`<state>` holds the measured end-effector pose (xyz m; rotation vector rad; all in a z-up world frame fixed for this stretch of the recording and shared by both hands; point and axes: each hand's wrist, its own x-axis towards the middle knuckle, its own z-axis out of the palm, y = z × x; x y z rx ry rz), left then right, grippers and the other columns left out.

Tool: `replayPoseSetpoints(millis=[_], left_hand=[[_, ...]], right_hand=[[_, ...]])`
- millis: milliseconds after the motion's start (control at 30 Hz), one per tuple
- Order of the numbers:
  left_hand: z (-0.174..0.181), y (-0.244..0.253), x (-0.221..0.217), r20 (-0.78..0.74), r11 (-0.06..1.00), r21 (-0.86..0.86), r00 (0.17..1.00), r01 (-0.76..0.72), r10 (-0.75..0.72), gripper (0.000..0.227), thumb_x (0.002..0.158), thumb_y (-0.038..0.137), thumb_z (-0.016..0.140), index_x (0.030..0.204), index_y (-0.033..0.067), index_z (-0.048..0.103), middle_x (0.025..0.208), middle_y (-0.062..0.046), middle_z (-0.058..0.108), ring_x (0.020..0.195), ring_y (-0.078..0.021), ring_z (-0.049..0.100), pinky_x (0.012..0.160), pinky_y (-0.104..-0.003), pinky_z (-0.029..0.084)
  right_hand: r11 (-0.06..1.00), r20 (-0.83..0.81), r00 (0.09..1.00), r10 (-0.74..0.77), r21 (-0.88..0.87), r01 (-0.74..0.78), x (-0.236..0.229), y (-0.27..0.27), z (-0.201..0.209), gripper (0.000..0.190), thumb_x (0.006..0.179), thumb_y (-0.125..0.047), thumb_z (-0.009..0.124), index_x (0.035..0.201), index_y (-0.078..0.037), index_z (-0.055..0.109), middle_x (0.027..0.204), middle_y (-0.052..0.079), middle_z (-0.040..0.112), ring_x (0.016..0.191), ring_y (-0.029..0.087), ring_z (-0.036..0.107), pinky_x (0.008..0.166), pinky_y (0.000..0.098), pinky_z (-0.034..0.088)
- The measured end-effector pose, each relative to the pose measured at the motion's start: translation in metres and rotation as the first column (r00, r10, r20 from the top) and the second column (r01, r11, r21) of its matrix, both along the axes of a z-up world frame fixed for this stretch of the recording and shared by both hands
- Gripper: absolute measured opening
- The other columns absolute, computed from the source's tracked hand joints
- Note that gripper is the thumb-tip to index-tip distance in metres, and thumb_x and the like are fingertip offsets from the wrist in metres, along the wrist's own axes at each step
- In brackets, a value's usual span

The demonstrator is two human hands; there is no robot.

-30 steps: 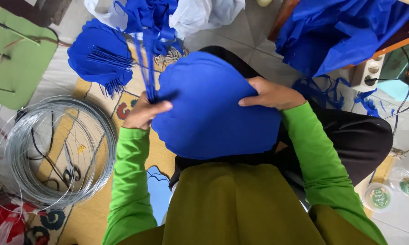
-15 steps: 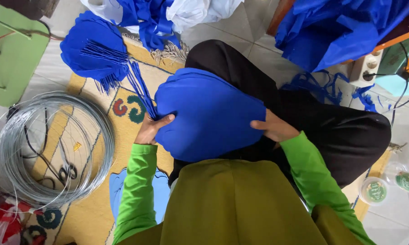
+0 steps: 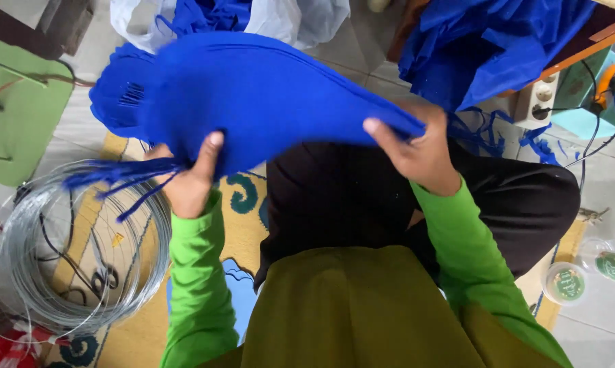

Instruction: Organizing and grouping blue fabric petals and blue wire stems for assembly on a floor mat.

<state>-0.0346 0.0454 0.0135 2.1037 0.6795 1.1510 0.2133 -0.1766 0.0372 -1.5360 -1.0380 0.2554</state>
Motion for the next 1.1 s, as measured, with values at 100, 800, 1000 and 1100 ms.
replayPoseSetpoints(millis=[100,800,1000,1100], left_hand=[[0.002,0.001,0.020,0.065,0.970,0.208,0.991,-0.127,0.116,0.035,0.069,0.017,0.086,0.090,-0.0033,0.066,0.079,-0.025,0.061,0.077,-0.0387,0.061,0.073,-0.042,0.046],[0.052,0.024,0.070,0.012,0.944,-0.134,0.953,0.301,-0.302,0.038,0.073,-0.003,0.076,0.106,-0.0083,0.057,0.101,-0.023,0.059,0.098,-0.0365,0.054,0.085,-0.048,0.045],[0.020,0.055,0.055,0.311,0.500,-0.811,0.948,0.303,-0.068,0.047,0.077,0.059,0.049,0.072,0.0130,0.055,0.054,0.003,0.051,0.037,-0.0012,0.044,0.028,-0.009,0.029],[0.053,0.003,0.076,0.381,0.341,-0.891,0.902,0.299,0.205,0.070,0.057,0.070,0.050,0.085,0.0059,0.055,0.063,-0.008,0.058,0.032,-0.0104,0.050,0.022,-0.012,0.037]], right_hand=[[0.980,0.100,0.995,-0.006,0.199,-0.014,-0.003,0.019,0.021,0.009,0.080,0.003,0.068,0.089,0.003,0.065,0.082,0.017,0.065,0.083,0.022,0.062,0.070,0.0338,0.049],[0.995,-0.062,0.995,0.073,0.078,-0.068,0.036,0.034,0.012,0.012,0.078,0.007,0.063,0.074,-0.004,0.062,0.060,-0.002,0.047,0.066,0.008,0.040,0.055,0.0231,0.037],[0.999,-0.766,0.641,-0.043,-0.051,0.005,0.007,0.028,-0.019,0.066,0.066,-0.002,0.075,0.123,0.007,0.044,0.120,0.027,0.046,0.115,0.043,0.041,0.094,0.0537,0.032],[0.990,-0.938,0.340,-0.068,-0.023,0.136,-0.017,0.026,-0.061,0.062,0.064,0.000,0.076,0.120,-0.004,0.050,0.109,0.015,0.055,0.100,0.035,0.056,0.083,0.0523,0.045]])
